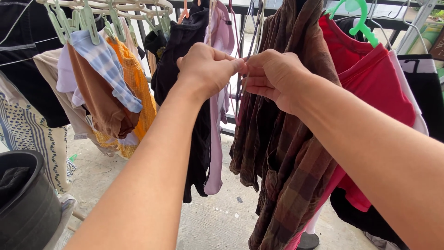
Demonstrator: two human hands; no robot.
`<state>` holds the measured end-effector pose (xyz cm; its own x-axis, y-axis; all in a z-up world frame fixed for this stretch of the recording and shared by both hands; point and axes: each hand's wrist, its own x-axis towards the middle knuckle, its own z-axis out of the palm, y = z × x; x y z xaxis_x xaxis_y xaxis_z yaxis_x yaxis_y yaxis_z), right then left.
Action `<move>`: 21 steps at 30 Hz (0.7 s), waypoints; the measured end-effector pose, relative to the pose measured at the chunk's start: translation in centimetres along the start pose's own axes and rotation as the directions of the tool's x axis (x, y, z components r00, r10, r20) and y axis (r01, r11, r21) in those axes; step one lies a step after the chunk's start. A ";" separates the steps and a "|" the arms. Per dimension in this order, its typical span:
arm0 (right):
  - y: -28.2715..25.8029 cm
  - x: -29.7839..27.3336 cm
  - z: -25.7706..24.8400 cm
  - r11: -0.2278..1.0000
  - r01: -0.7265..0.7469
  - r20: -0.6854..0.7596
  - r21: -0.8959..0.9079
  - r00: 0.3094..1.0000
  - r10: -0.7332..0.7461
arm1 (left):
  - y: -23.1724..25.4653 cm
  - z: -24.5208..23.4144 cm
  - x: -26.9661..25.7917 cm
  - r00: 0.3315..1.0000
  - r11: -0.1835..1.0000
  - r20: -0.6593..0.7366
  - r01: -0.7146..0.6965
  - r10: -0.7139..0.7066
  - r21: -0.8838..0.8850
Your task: Hanging washed laundry items such as clothes, socks, and underwear onto a drying rack with clips and hangers on a balcony.
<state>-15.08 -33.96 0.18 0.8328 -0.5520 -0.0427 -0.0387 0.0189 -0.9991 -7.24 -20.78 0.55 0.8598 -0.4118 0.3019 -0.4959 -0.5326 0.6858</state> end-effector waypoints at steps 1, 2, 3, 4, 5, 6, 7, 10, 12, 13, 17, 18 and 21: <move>0.1 0.0 0.1 1.000 -0.001 0.003 -0.001 1.000 0.001 | 0.1 0.1 -0.1 1.000 1.000 -0.001 0.003 -0.003 0.000; 0.0 0.1 0.0 1.000 -0.006 0.011 0.005 1.000 0.006 | 0.4 0.2 0.0 1.000 1.000 -0.009 0.025 -0.025 0.016; 0.0 0.1 -0.1 1.000 -0.010 0.019 0.010 1.000 0.010 | 0.6 0.3 0.0 0.999 0.998 -0.017 0.047 -0.046 0.031; 0.0 0.2 0.0 1.000 -0.013 0.019 0.011 1.000 0.012 | 0.5 0.5 0.3 0.999 0.998 -0.016 0.048 -0.047 0.032; 0.0 0.3 0.0 1.000 -0.006 0.020 0.015 1.000 0.006 | 0.4 0.7 0.5 0.997 0.996 -0.033 0.076 -0.075 0.049; 0.1 0.4 -0.1 1.000 -0.002 0.021 0.021 1.000 0.002 | 0.3 1.0 0.6 0.994 0.992 -0.048 0.106 -0.103 0.066; 0.2 0.3 -0.1 1.000 -0.006 0.021 0.022 1.000 0.006 | 0.1 1.4 0.8 0.993 0.992 -0.046 0.108 -0.105 0.068; -0.1 0.1 0.2 1.000 0.002 0.001 -0.019 1.000 -0.002 | -0.1 1.5 1.0 0.989 0.982 -0.083 0.131 -0.120 0.137; -0.2 0.0 0.0 0.999 0.027 0.015 -0.017 1.000 -0.026 | 0.4 1.5 0.7 0.987 0.975 -0.054 0.159 -0.152 0.158; -0.1 -0.1 -0.1 1.000 0.023 0.011 -0.015 1.000 -0.023 | 0.5 1.7 0.6 0.987 0.974 -0.048 0.157 -0.151 0.161; -0.1 0.4 0.2 0.999 0.018 -0.004 -0.031 1.000 -0.018 | 0.5 1.5 0.7 0.984 0.978 -0.008 0.179 -0.179 0.109; 0.2 0.8 -0.1 1.000 0.015 0.006 -0.001 1.000 -0.015 | 0.4 1.6 0.6 0.985 0.980 -0.001 0.171 -0.172 0.105; 0.7 1.4 0.1 1.000 -0.022 -0.053 -0.007 0.998 0.022 | 0.9 1.5 0.6 0.987 0.981 0.016 0.155 -0.158 0.117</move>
<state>-13.91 -34.61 -0.63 0.8010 -0.5952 -0.0644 -0.0614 0.0253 -0.9978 -7.38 -22.60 0.40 0.9254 -0.3339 0.1792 -0.3671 -0.6726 0.6425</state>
